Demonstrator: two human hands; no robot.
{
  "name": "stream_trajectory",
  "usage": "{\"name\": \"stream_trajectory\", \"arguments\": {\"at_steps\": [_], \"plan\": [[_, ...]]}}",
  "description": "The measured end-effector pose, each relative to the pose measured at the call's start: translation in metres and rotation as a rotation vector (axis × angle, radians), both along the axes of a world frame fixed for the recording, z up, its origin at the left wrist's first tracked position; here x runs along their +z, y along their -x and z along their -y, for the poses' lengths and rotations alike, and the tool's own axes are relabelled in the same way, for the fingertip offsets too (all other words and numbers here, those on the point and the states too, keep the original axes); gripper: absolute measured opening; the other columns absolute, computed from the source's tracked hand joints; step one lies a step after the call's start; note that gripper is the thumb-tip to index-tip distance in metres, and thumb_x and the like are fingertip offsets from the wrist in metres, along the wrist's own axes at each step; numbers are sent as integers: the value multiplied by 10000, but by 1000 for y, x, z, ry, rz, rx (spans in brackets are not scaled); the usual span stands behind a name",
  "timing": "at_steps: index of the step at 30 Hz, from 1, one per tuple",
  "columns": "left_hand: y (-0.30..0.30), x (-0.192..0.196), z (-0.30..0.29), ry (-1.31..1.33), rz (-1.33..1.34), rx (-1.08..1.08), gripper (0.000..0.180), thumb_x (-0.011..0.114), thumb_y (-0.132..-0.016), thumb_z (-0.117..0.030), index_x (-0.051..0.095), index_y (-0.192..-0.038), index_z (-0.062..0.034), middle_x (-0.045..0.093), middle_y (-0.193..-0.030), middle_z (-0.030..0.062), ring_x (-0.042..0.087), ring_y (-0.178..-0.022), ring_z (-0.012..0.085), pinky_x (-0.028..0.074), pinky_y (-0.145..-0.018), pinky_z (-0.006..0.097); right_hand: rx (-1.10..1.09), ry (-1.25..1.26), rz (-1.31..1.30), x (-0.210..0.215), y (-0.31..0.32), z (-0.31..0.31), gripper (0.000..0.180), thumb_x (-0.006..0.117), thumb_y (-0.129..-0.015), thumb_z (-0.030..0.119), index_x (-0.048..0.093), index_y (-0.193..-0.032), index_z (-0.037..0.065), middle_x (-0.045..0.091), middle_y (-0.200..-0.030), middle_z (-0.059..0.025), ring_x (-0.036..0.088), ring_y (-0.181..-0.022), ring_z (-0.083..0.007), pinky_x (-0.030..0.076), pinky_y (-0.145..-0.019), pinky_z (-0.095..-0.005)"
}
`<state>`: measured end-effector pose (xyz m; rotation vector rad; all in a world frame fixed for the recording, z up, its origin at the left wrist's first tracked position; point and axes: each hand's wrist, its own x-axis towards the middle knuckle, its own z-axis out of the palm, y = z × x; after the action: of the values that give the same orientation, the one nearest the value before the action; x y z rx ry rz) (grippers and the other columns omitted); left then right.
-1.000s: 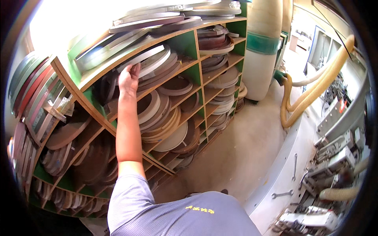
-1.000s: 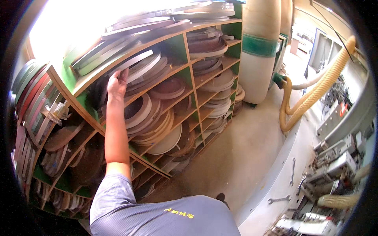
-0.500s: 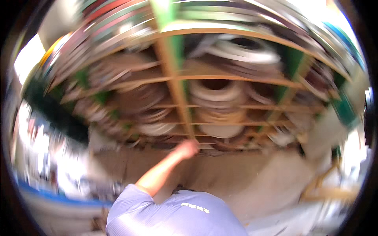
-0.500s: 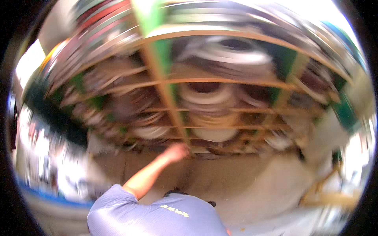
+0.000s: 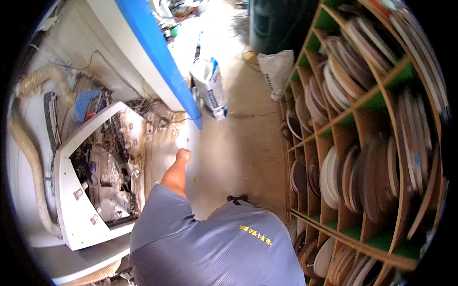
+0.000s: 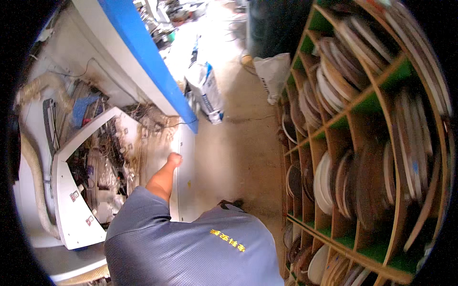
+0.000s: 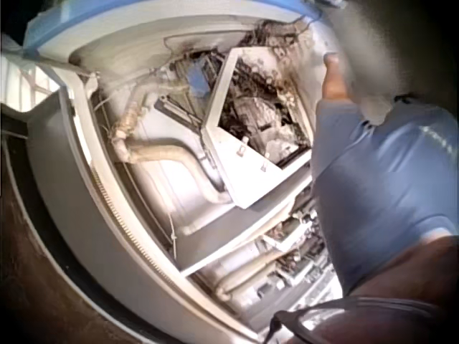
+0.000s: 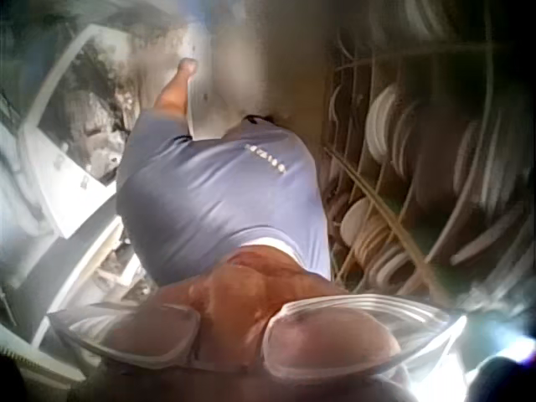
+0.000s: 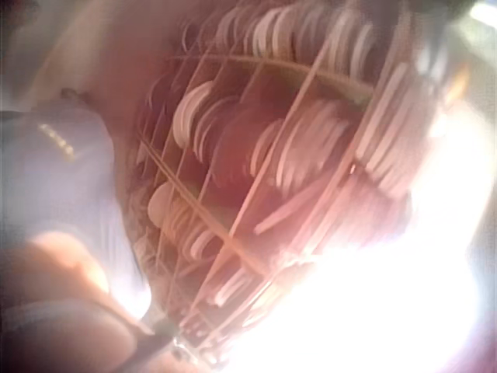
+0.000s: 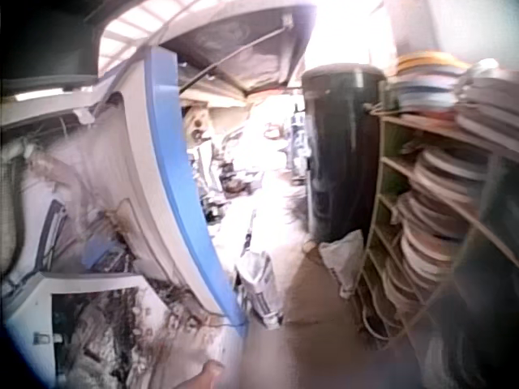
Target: The person removes gloves, pours a green liquid into a white bucket, and handles a white circular component. They then operate a computer interface and use a spray gun to apply a substance to a sheet on a conveyor belt.
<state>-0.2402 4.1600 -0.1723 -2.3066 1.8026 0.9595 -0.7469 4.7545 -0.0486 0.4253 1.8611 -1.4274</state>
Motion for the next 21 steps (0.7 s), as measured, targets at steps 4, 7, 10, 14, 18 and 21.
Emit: {"name": "stream_trajectory", "arguments": {"at_steps": [4, 7, 10, 14, 18, 21], "plan": [[24, -15, -16, 55, -567, 282, 118, 622, -829, -79, 697, -917, -51, 714, -812, 104, 651, -662, 193, 516, -549, 364, 255, 19, 22, 8, 40, 129, 332, 595, -956, 354, 629, -1056, 39, 633, -860, -85, 597, -695, -185, 501, -619, -391], [110, 8, -26, -38, -791, 415, 184, 595, -889, -111, 682, -1043, -60, 715, -843, 106, 641, -659, 168, 506, -544, 322, 397, 19, 13, 7, 66, 215, 336, 601, -961, 359, 641, -1050, 37, 636, -861, -77, 595, -706, -174, 498, -634, -389], [177, 60, 4, -102, -812, 431, 212, 584, -908, -126, 665, -1085, -40, 711, -881, 89, 643, -688, 154, 515, -572, 305, 565, 56, -8, 7, 93, 319, 341, 608, -966, 364, 653, -1044, 36, 639, -861, -69, 593, -718, -163, 495, -648, -387], [229, 82, 90, -117, -859, 424, 245, 572, -922, -148, 652, -1119, -27, 708, -886, 96, 636, -679, 149, 507, -570, 295, 752, 28, -246, -122, 174, 438, 362, 611, -973, 365, 657, -1095, 26, 648, -893, -64, 613, -758, -167, 505, -681, -378], [235, 97, 204, 163, -839, 605, 285, 586, -938, -176, 610, -1177, -24, 674, -845, 78, 602, -618, 138, 469, -515, 280, 864, 112, -18, -1, 148, 647, 378, 604, -980, 320, 618, -1215, 23, 674, -1002, -87, 639, -880, -202, 514, -784, -376], [241, 112, 305, 393, -962, 848, 291, 629, -922, -176, 593, -1164, -18, 642, -833, 62, 569, -595, 115, 439, -485, 265, 971, 119, 28, 41, 146, 745, 355, 602, -981, 277, 609, -1225, 20, 679, -1028, -89, 642, -893, -205, 514, -804, -378]]}}
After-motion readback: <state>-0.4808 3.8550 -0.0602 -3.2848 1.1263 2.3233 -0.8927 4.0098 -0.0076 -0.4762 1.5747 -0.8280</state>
